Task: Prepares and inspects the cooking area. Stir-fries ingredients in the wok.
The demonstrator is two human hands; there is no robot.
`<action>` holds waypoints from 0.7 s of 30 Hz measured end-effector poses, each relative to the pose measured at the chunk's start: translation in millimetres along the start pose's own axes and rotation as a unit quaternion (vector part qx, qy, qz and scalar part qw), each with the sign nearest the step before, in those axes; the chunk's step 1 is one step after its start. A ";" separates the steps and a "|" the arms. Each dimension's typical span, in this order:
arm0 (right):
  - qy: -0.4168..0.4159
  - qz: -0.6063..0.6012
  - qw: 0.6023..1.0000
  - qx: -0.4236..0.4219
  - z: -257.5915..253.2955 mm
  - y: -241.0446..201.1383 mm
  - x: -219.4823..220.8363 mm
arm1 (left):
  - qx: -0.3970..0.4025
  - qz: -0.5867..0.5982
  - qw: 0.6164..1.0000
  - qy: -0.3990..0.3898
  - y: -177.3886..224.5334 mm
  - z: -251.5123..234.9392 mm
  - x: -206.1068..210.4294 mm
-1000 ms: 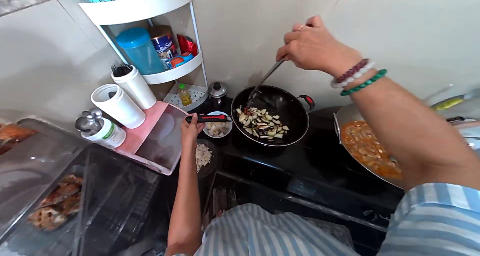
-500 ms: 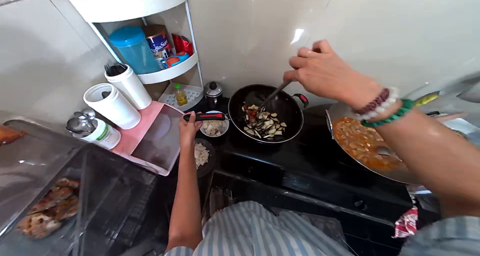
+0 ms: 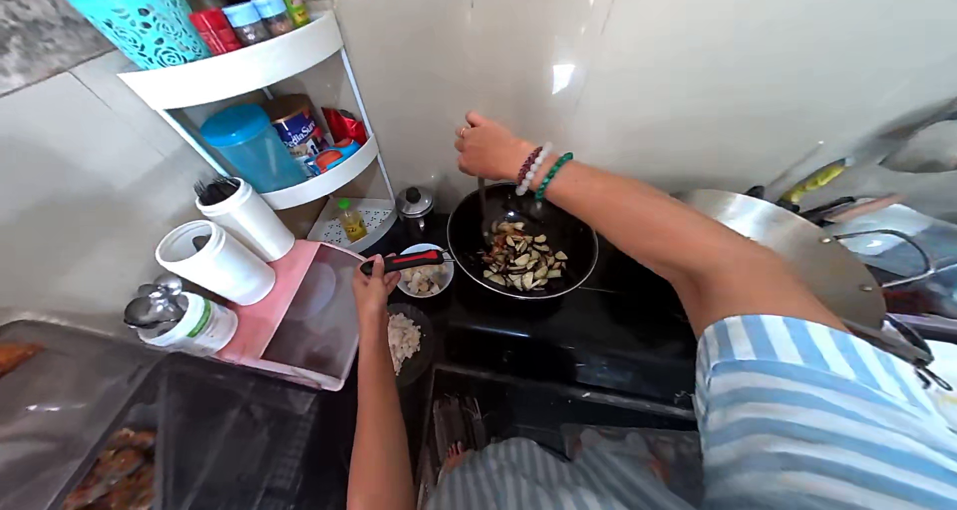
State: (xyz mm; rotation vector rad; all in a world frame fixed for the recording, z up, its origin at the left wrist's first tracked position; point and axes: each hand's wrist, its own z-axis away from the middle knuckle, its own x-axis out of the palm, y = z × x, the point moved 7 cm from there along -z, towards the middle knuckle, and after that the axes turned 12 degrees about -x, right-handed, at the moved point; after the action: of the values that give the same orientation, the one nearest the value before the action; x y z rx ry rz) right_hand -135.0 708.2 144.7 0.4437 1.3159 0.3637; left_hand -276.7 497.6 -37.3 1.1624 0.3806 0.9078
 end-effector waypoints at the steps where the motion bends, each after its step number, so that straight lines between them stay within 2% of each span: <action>1: -0.052 -0.007 0.999 0.008 -1.8 1.3 7.9 | -0.002 -0.001 1.000 0.001 0.1 1.0 0.3; 3: -0.082 -0.036 0.996 0.021 15.0 6.7 12.8 | 0.000 -0.004 1.000 0.001 -1.6 2.8 -1.6; 7: 0.017 -0.069 0.996 0.057 97.7 12.0 -13.1 | 0.007 0.000 1.000 -0.011 -7.8 3.5 -3.3; 10: 0.099 -0.066 0.987 0.106 172.9 -6.6 -28.1 | 0.015 -0.007 1.000 -0.015 -7.3 6.0 -2.8; 14: 0.143 -0.071 0.970 0.181 249.5 -33.8 -21.2 | 0.023 -0.008 0.999 -0.024 -9.8 4.8 -3.2; 18: 0.137 -0.071 0.967 0.202 288.9 -52.0 -34.6 | 0.020 0.001 1.000 -0.023 -10.3 -1.4 -4.4; 21: 0.134 -0.075 0.969 0.196 285.1 -67.2 -19.1 | 0.021 0.004 1.000 -0.018 -9.7 -1.3 -4.9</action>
State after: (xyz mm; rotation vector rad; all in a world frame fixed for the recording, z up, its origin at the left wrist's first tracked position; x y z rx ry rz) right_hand 139.5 610.7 181.0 0.6355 1.6845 0.0329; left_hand -276.5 493.6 -47.5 1.2177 0.3669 0.8880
